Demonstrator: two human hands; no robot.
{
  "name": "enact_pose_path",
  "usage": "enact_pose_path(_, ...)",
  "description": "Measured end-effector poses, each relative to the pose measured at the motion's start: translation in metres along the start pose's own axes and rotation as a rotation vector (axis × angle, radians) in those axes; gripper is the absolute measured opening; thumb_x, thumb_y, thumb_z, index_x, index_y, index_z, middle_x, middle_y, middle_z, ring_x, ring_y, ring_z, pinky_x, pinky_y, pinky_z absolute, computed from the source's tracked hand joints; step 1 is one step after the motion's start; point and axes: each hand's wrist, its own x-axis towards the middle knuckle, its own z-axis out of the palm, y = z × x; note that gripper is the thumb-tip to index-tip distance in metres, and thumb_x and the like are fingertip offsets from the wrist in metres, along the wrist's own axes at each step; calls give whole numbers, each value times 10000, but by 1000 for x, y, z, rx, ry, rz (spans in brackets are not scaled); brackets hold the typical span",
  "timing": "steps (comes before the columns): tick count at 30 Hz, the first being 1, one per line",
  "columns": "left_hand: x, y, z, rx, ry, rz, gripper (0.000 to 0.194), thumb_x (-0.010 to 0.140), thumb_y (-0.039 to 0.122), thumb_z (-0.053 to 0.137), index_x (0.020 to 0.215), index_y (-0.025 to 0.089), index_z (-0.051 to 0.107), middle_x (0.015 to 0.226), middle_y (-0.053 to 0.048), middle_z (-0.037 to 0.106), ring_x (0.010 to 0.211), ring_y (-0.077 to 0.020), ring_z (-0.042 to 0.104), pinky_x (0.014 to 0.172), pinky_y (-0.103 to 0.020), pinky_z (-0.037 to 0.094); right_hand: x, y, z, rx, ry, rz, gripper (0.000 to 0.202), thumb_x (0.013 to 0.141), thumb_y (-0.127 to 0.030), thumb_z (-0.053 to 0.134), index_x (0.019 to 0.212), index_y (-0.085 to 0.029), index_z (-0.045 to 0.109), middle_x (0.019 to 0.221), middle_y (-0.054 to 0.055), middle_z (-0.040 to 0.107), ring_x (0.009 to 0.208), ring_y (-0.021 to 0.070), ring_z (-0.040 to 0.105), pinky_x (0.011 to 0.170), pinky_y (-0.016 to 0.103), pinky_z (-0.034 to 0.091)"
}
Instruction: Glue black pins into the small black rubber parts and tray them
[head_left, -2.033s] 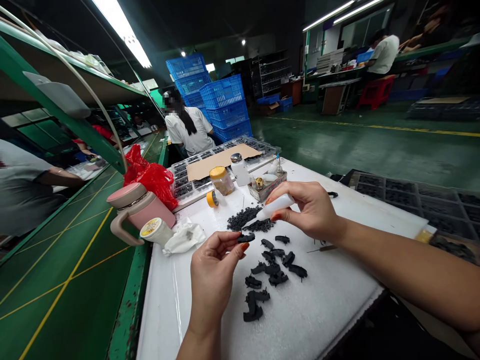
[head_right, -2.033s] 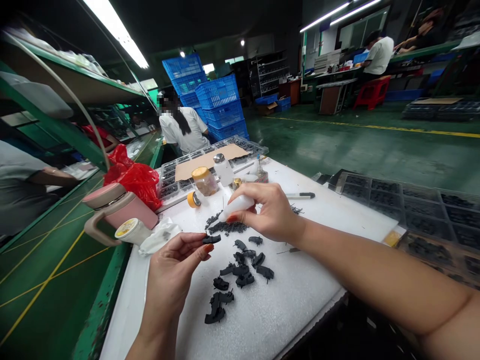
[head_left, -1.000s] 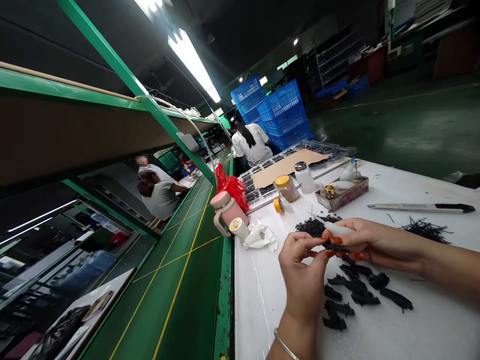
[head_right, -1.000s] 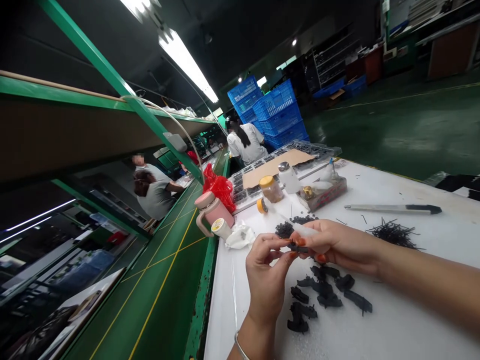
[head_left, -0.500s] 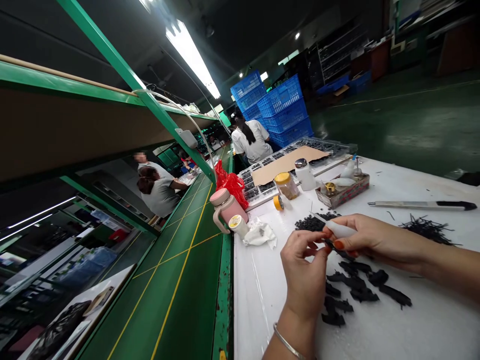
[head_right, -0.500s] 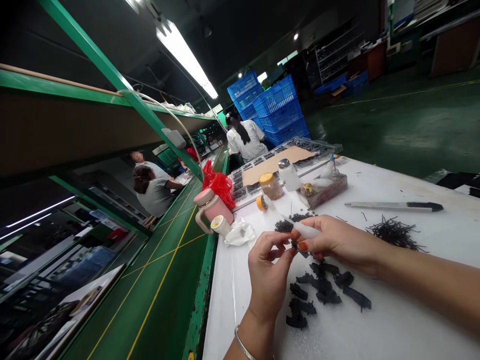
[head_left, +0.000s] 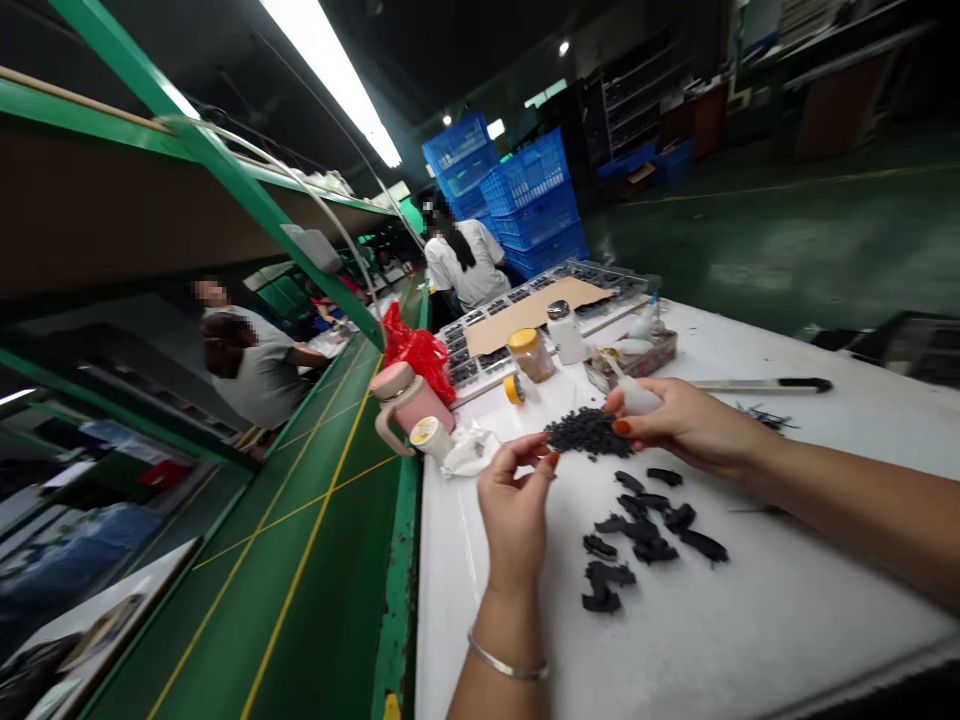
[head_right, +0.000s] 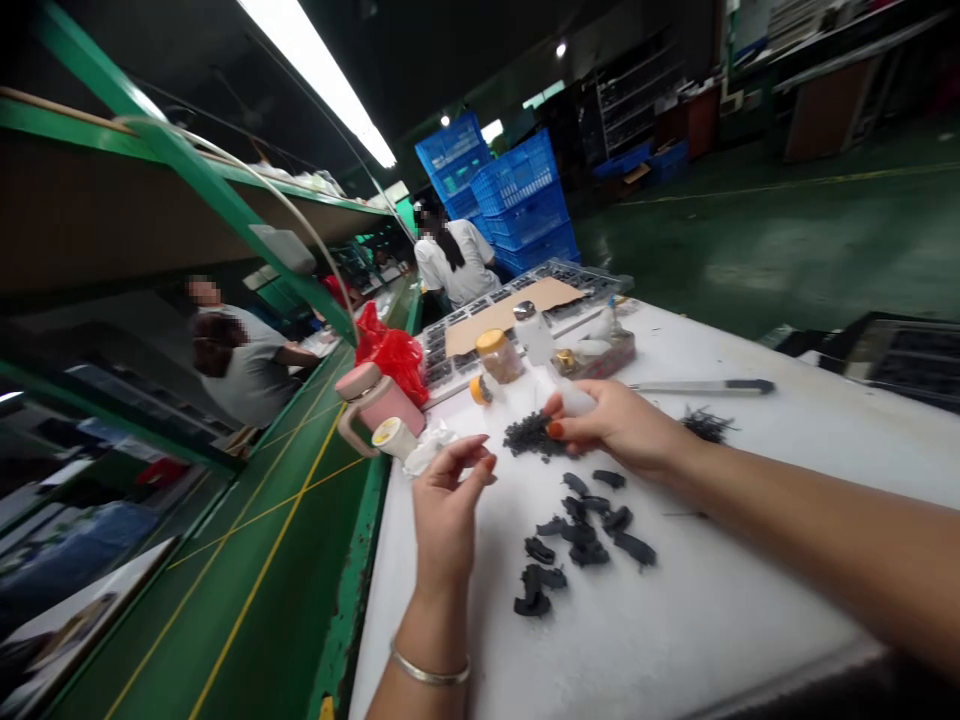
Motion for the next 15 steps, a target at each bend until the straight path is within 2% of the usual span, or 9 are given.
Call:
enact_pose_path(4,5,-5,-5,19,20,-21,218,723,260,716,923,174,695,814,-30,621,749,-148,553,621,-233,514,10,3,-8,19,34,-92,399,529,-209,824,823,-147,562,687,-31,553,592,83,519,522,204,439)
enact_pose_path(8,8,-8,-7,39,14,-52,249,708,286,737,921,165,696,830,-34,625,771,-159,560,635,-246,529,16,7,-14,-15,-19,-121,359,543,-196,809,818,-142,584,701,-20,572,622,94,546,526,207,465)
enact_pose_path(11,9,-9,-7,66,-37,-87,262,716,306,730,937,170,695,841,-36,631,795,-170,570,652,-255,533,16,7,-14,-55,-62,-119,327,566,-198,796,801,-143,576,685,-23,558,613,92,537,514,203,464)
enact_pose_path(15,11,-10,-4,190,-185,-153,256,736,346,701,938,187,702,878,-46,660,803,-184,583,661,-270,524,13,3,-11,-83,-96,-90,307,589,-206,779,791,-146,555,713,-23,543,618,81,519,526,198,457)
